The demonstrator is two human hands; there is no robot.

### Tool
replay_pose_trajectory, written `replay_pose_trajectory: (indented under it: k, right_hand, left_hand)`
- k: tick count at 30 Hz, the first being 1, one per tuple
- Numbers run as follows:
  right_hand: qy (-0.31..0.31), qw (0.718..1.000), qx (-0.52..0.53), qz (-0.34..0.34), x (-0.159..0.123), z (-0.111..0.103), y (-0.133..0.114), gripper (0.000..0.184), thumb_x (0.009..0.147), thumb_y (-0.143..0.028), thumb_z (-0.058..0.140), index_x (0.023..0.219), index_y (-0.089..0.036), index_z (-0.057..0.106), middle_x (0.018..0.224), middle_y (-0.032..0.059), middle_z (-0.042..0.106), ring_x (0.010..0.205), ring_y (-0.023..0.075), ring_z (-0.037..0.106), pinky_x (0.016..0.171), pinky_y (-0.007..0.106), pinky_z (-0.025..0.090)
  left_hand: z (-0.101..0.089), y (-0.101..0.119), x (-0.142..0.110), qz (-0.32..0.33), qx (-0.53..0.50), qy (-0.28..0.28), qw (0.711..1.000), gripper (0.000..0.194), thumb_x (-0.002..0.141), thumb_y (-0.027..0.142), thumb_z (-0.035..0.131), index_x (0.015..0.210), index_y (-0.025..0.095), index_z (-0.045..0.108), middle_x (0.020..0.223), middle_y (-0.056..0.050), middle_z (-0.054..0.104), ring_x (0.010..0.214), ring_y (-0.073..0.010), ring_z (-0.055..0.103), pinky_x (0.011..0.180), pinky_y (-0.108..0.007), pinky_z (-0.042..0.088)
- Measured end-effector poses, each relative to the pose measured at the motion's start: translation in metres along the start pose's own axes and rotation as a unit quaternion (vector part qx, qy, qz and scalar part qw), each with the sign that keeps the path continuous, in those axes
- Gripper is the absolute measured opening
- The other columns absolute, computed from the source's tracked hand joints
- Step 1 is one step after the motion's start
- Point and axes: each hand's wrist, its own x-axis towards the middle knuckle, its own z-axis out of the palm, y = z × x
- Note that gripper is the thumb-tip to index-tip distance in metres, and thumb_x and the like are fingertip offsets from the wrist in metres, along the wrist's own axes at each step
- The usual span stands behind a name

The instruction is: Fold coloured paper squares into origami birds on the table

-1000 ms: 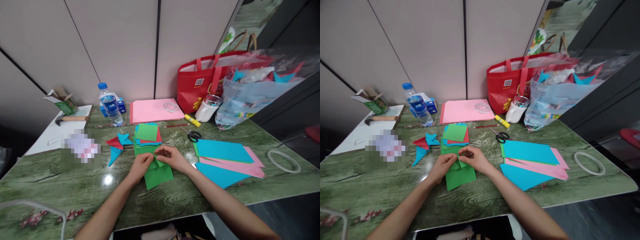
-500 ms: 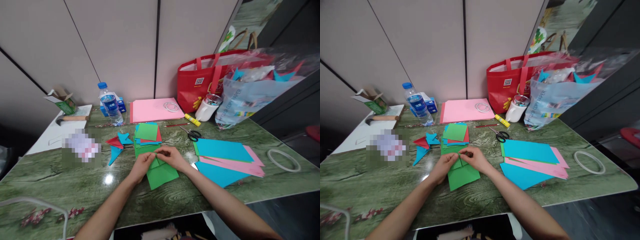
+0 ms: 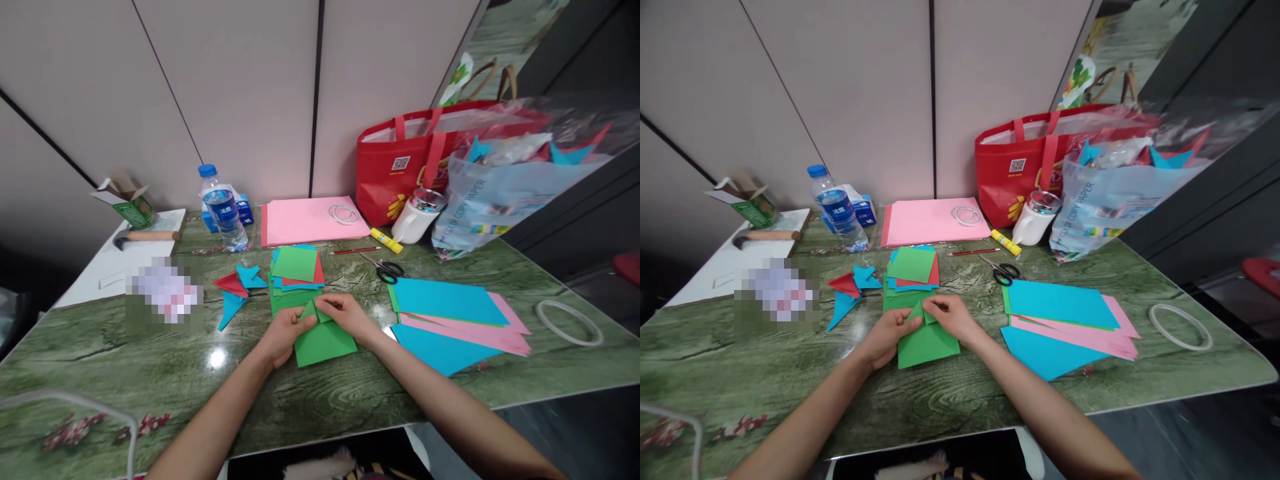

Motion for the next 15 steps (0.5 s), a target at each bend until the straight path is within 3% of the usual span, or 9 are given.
replay_pose_trajectory:
  k: [7,15]
  right_hand:
    - [0.009,1.0,-0.022,-0.01,0.0009,0.0011,0.0088,0.028,0.074,-0.042,0.061,0.086,-0.019,0.072,0.085,0.0041,0.071,0.075,0.0203,0.061,0.066,0.032,0.047]
    - [0.057,0.988,-0.132,-0.054,-0.003,0.0062,0.007,0.028,0.078,-0.038,0.057,0.092,-0.019,0.073,0.065,0.0033,0.065,0.054,0.0146,0.05,0.051,0.026,0.035]
  left_hand:
    - [0.0016,-0.0037,0.0027,-0.009,-0.007,0.036,0.999,0.041,0.054,0.04,0.08,0.078,0.009,0.066,0.071,-0.008,0.07,0.062,-0.0176,0.065,0.064,-0.028,0.049]
    - [0.0031,-0.0051,0.0028,-0.012,-0.013,0.041,0.999,0.046,0.05,0.041,0.082,0.079,0.009,0.066,0.068,-0.006,0.069,0.059,-0.0175,0.064,0.063,-0.028,0.049]
